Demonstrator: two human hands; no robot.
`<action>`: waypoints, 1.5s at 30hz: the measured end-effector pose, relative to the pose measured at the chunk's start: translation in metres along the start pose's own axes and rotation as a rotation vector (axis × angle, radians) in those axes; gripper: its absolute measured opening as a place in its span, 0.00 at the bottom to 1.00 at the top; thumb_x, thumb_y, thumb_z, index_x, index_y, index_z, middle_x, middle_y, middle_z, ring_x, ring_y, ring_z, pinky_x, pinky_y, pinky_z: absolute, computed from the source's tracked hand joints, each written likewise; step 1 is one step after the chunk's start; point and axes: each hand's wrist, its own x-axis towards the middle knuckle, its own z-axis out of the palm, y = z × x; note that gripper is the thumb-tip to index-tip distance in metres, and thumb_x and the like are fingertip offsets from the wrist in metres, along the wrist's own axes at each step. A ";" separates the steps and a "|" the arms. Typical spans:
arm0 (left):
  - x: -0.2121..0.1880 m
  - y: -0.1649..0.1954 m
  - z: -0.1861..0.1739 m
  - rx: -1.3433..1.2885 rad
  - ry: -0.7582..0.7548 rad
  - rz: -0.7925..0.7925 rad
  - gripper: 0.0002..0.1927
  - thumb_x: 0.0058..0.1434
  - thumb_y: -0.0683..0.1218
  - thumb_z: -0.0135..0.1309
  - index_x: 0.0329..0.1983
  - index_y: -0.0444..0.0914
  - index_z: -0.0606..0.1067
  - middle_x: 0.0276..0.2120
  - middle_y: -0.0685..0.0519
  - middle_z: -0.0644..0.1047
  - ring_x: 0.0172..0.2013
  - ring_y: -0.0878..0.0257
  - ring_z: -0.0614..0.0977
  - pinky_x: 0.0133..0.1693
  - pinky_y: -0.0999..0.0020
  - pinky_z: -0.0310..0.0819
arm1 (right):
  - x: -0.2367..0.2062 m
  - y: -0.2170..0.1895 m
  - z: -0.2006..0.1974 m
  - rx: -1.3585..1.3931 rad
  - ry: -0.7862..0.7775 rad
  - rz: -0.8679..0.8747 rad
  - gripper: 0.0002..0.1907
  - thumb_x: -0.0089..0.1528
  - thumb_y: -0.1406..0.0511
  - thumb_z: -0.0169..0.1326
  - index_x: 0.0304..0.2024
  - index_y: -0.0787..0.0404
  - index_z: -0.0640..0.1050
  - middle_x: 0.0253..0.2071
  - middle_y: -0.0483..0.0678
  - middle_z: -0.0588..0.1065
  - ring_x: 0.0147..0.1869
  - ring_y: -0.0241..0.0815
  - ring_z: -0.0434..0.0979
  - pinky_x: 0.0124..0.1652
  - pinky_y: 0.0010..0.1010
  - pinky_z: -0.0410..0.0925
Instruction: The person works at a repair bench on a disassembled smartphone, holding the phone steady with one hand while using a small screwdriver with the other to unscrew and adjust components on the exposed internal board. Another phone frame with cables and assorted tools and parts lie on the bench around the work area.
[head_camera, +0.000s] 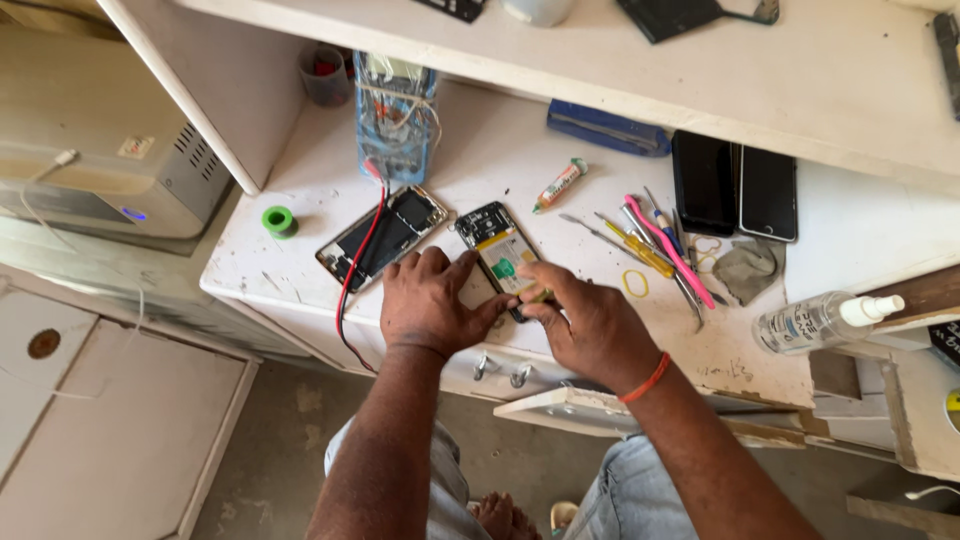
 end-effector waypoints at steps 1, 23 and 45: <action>0.000 0.000 -0.001 -0.005 0.002 -0.005 0.37 0.48 0.77 0.59 0.51 0.48 0.83 0.34 0.52 0.75 0.42 0.54 0.76 0.47 0.52 0.64 | -0.002 0.001 0.002 -0.014 0.021 -0.014 0.27 0.64 0.72 0.57 0.64 0.56 0.66 0.42 0.51 0.84 0.45 0.47 0.88 0.41 0.34 0.80; -0.001 0.001 0.000 -0.002 -0.004 -0.011 0.39 0.48 0.78 0.59 0.52 0.48 0.83 0.34 0.52 0.75 0.42 0.55 0.75 0.47 0.53 0.64 | -0.030 0.059 0.045 0.036 0.630 -0.102 0.40 0.73 0.77 0.50 0.77 0.65 0.41 0.44 0.57 0.78 0.49 0.44 0.83 0.50 0.30 0.78; 0.000 0.000 0.001 -0.006 0.010 0.000 0.40 0.47 0.77 0.60 0.52 0.47 0.82 0.34 0.53 0.75 0.41 0.56 0.76 0.47 0.52 0.64 | -0.031 0.060 0.043 -0.045 0.539 -0.059 0.40 0.70 0.76 0.52 0.77 0.65 0.44 0.44 0.57 0.79 0.48 0.40 0.83 0.49 0.29 0.78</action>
